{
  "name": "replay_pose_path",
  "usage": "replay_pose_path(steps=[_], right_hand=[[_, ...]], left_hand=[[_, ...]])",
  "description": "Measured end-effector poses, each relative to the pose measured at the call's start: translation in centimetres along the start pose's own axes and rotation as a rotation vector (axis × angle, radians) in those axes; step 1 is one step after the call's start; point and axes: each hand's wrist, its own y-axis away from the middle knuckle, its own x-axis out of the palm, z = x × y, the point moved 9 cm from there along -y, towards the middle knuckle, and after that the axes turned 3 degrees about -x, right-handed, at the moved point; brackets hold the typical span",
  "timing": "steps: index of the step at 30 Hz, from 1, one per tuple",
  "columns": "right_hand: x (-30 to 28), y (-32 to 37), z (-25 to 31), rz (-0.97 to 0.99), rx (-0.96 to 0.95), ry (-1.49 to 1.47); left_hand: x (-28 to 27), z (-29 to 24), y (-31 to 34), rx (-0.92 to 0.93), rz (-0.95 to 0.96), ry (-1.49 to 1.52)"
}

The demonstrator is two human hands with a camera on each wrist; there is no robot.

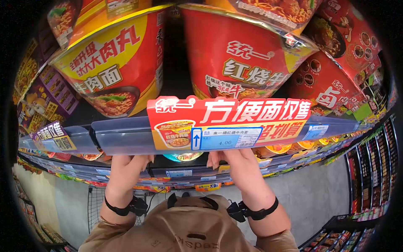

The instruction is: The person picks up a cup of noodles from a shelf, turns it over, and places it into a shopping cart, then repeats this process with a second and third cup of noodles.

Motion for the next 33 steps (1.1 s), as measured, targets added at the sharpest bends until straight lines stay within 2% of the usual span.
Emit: replay_pose_path(steps=[3,5,7,10,11,12,14,18,22,27,29,30,32,33], right_hand=[[0.5,-0.5,0.2,0.067,-0.006,0.135],[1.4,-0.4,0.6,0.063,-0.020,0.125],[1.8,-0.1,0.7,0.059,-0.029,0.122],[1.4,0.5,0.3,0.091,0.046,0.067],[1.2,0.8,0.5,0.108,0.050,0.063],[1.1,1.2,0.4,0.160,0.091,0.073],[1.1,2.5,0.6,0.222,0.134,0.083],[0.7,6.2,1.1,0.256,0.132,0.028],[-1.5,10.2,-0.1,0.245,0.158,-0.055],[-2.5,15.5,-2.7,0.450,0.219,-0.123],[-2.3,17.5,-3.3,0.508,0.240,-0.061],[-2.3,18.3,-4.0,0.522,0.259,-0.070],[-1.9,20.1,-5.1,0.595,0.218,-0.017],[-1.8,21.0,-5.8,0.595,0.243,0.068]], left_hand=[[0.5,-0.3,0.1,0.019,-0.006,0.001],[0.8,0.1,0.5,0.028,-0.012,0.009],[1.3,0.0,1.3,0.157,0.009,0.022],[2.8,-1.1,3.7,0.159,-0.020,-0.082],[3.4,-0.9,4.6,0.306,0.030,-0.159],[4.1,-1.3,5.6,0.304,0.016,-0.165],[5.6,-1.2,7.1,0.175,-0.028,-0.090],[8.2,-0.7,11.1,0.178,-0.057,-0.090],[11.4,-1.4,16.1,0.205,-0.090,-0.303],[13.7,-0.9,22.9,0.175,-0.195,-0.391],[14.0,-0.2,25.4,0.010,-0.221,-0.380],[14.0,0.4,26.6,-0.010,-0.236,-0.384],[13.5,1.1,29.4,0.035,-0.330,-0.360],[13.2,0.9,30.9,0.042,-0.472,-0.347]])
